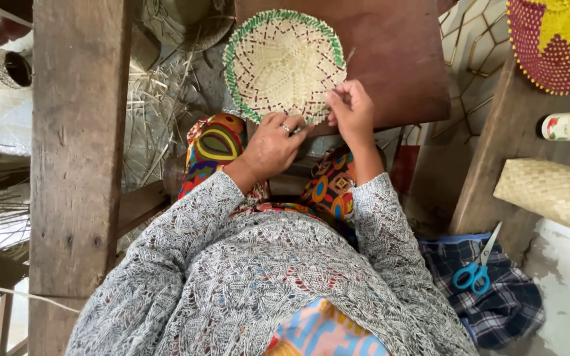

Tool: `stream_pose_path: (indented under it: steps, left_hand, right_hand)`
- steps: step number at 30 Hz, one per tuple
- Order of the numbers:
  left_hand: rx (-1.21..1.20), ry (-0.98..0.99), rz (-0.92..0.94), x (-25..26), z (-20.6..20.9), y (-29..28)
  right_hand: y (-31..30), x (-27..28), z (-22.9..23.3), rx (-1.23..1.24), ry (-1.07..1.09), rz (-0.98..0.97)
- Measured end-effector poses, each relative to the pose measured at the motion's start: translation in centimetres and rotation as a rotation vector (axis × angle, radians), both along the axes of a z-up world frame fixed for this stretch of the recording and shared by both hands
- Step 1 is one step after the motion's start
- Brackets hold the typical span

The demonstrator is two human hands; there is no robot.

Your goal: The person weaves a circular mat by hand using a needle and green thread. They pass the needle through the straw material to bind it and use scissors to cut the thread.

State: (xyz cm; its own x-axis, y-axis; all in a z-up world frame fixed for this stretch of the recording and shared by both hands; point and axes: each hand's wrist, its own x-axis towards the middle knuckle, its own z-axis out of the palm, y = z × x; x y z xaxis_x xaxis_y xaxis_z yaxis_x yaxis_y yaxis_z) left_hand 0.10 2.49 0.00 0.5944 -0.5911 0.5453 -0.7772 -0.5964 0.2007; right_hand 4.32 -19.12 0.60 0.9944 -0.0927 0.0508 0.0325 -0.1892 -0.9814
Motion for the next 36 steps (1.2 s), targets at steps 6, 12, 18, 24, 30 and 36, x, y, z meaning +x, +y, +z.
stream_pose_path:
  steps: [6,12,18,24,30,36]
  left_hand:
    - [-0.018,-0.008,0.066,-0.6,-1.0,-0.2]
    - [0.028,-0.068,0.129,-1.5,-1.4,-0.8]
    - [0.062,-0.026,0.032,-1.1,-2.4,1.0]
    - [0.111,0.077,-0.078,0.3,-1.4,2.9]
    - [-0.048,0.143,-0.080,1.1,-1.3,2.6]
    - [0.086,0.314,0.290,10.7,3.5,2.2]
  right_hand:
    - [-0.1,0.4,-1.7,-0.341,-0.018,0.115]
    - [0.2,0.2,-3.1,-0.583,-0.130,-0.036]
    - [0.6,-0.3,-3.6,-0.702,-0.288,-0.104]
    - [0.8,-1.0,-2.4,-0.668,-0.170,-0.045]
    - [2.5,-0.4,0.0,-0.745,-0.307,-0.162]
    - [3.2,5.9,-0.1,-1.080,-0.575,-0.002]
